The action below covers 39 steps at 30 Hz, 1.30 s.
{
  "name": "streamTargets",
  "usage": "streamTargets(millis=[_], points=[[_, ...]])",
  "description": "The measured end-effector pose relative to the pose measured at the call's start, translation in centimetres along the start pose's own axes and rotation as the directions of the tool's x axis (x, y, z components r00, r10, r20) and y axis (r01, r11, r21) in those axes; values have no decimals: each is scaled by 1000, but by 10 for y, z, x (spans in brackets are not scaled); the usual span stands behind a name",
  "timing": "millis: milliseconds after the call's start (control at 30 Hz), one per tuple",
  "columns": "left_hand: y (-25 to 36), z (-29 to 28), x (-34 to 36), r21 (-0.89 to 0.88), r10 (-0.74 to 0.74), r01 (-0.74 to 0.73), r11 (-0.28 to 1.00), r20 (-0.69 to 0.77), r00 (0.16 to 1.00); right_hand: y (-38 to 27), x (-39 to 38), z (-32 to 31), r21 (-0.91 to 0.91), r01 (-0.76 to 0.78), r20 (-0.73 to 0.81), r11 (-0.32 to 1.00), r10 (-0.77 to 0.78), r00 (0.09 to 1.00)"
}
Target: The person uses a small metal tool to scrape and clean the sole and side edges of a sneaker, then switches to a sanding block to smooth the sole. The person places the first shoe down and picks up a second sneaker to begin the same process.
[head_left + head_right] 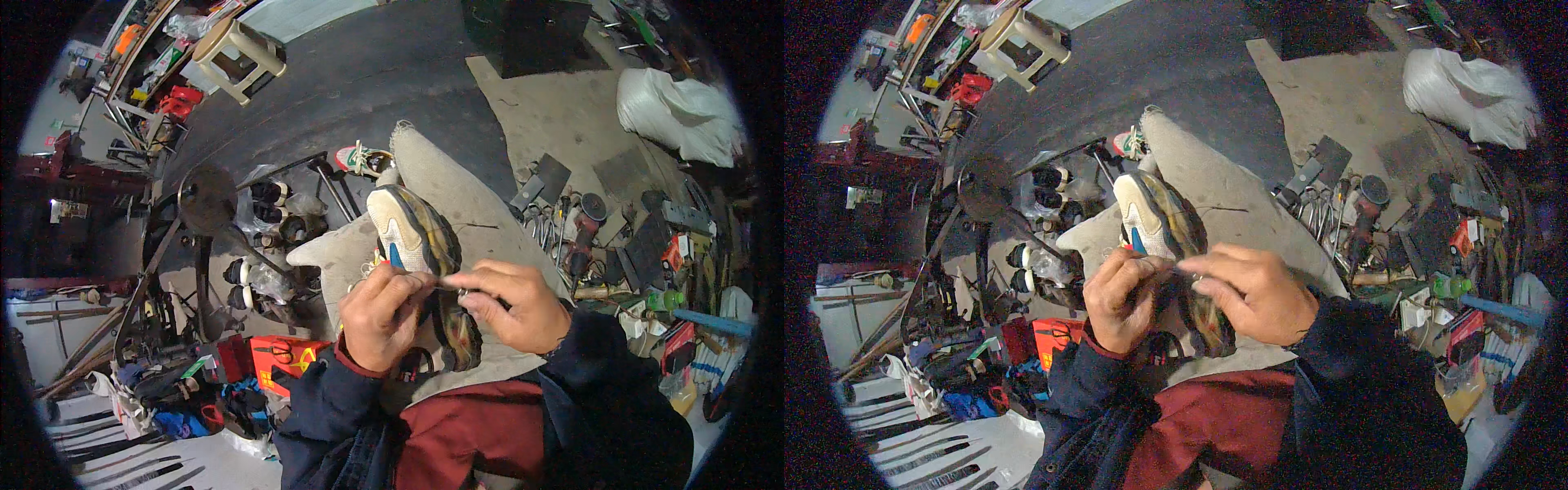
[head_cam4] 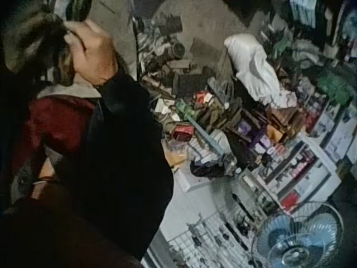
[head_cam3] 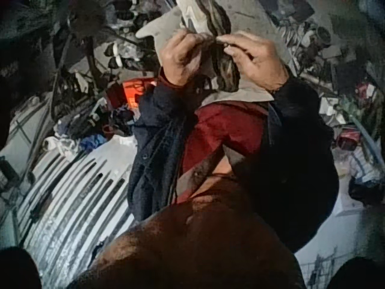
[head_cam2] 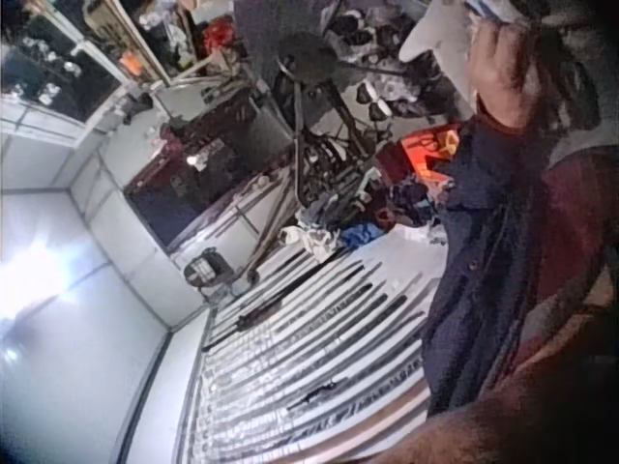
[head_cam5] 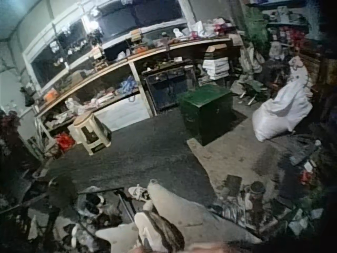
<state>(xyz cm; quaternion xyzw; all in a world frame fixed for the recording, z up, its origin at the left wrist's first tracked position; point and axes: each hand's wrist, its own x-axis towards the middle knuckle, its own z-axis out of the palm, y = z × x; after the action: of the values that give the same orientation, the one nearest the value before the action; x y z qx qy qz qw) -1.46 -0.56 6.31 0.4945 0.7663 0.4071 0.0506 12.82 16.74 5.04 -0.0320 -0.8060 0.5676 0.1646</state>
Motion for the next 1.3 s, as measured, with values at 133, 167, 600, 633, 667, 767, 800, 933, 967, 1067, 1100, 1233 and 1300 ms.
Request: streamTargets(millis=[133, 167, 600, 633, 667, 767, 800, 933, 967, 1067, 1100, 1233, 1300], points=[[-6, 3, -2, -71, -109, 107, 992, -28, 994, 9, -1, 2, 281, -460, 49, 842, 466, 883], [-6, 4, -2, -89, -125, 121, 989, -37, 992, 12, 1, 4, 333, -418, 17, 846, 437, 899], [-22, 8, 27, -596, -514, 381, 707, -62, 856, 18, 28, -4, 364, -154, -50, 918, 184, 982], [-25, 8, 27, -599, -512, 379, 705, -60, 857, 17, 28, -3, 487, -143, -68, 861, 200, 977], [-28, 9, 27, -602, -509, 378, 703, -55, 859, 17, 30, -3, 401, -84, -158, 912, 160, 974], [-33, 11, 27, -594, -504, 379, 709, -51, 862, 20, 39, 2, 274, -194, -229, 942, 260, 938], [-33, 12, 26, -584, -523, 404, 705, -42, 852, 22, 43, 2, 132, -183, -224, 974, 209, 952], [-34, 13, 22, -648, -505, 365, 669, -35, 863, 25, 52, 1, -348, -98, -178, 933, 37, 983], [-34, 13, 22, -645, -511, 372, 668, -34, 859, 24, 50, 0, -302, -65, -194, 951, 5, 981], [-35, 13, 21, -626, -522, 379, 682, -53, 851, 17, 41, -2, -234, -31, -224, 972, -23, 974], [-35, 12, 22, -612, -544, 408, 677, -42, 838, 16, 40, -1, -133, 7, -214, 991, -36, 976], [-31, 7, 18, -709, -525, 362, 605, -14, 851, 19, 42, 8, 244, 21, -119, 970, 8, 993], [-33, -4, 5, -730, -589, 408, 548, 10, 808, 22, 43, 13, 332, -138, 20, 933, 139, 990]])
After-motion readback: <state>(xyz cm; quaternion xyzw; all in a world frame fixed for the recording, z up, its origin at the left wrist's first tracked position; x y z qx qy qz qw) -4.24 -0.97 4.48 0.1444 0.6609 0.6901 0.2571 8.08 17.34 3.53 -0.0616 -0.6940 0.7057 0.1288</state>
